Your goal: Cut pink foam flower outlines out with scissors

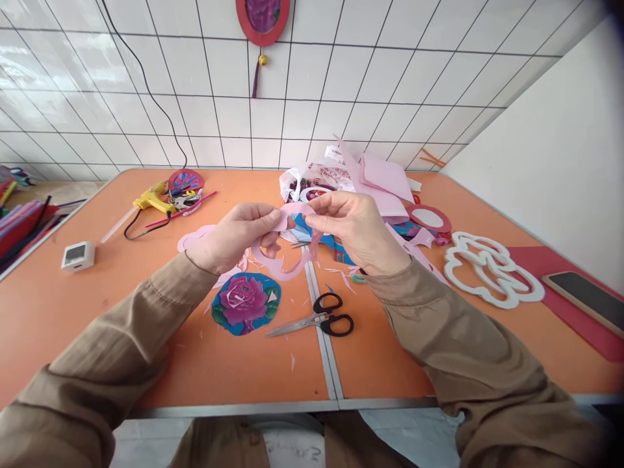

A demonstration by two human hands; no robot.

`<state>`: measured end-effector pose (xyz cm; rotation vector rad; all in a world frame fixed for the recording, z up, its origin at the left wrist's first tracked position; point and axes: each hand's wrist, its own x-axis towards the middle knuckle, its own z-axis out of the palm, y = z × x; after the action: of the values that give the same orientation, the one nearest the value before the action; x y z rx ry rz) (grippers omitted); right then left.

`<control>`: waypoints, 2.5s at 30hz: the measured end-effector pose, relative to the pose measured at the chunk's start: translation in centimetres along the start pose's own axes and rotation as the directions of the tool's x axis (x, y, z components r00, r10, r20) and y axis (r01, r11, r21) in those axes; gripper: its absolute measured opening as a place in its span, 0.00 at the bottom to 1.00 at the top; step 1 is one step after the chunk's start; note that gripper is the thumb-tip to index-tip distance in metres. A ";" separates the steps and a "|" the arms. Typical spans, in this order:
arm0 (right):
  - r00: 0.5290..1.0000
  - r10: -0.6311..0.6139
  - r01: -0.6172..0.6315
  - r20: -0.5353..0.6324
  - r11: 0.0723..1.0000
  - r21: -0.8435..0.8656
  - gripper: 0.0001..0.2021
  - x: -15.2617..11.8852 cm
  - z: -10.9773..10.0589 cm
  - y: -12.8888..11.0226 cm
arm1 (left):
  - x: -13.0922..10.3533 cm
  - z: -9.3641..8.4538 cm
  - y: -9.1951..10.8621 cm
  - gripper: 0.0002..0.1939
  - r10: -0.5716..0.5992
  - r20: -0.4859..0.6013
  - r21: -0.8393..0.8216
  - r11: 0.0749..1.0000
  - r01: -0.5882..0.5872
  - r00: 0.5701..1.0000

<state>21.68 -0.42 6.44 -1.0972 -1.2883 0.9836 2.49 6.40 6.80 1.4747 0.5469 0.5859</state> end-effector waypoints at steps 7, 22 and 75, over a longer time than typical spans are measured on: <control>0.997 -0.080 0.080 0.005 0.995 -0.060 0.14 -0.1 0.0 0.0 | -0.3 0.0 0.3 0.18 0.018 -0.033 0.116 0.993 -0.015 0.999; 0.968 -0.229 0.192 -0.103 0.939 -0.286 0.09 -0.1 0.5 0.2 | -0.7 0.9 0.8 0.14 0.158 -0.093 0.425 0.899 -0.104 0.983; 0.920 -0.362 0.271 -0.152 0.864 -0.424 0.09 -0.2 0.5 0.6 | -0.5 0.1 0.3 0.12 0.473 -0.088 0.740 0.620 -0.260 0.877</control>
<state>21.23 -0.45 5.84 -1.2091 -1.4556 0.3393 2.18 6.04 7.07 2.3120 0.7417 0.9941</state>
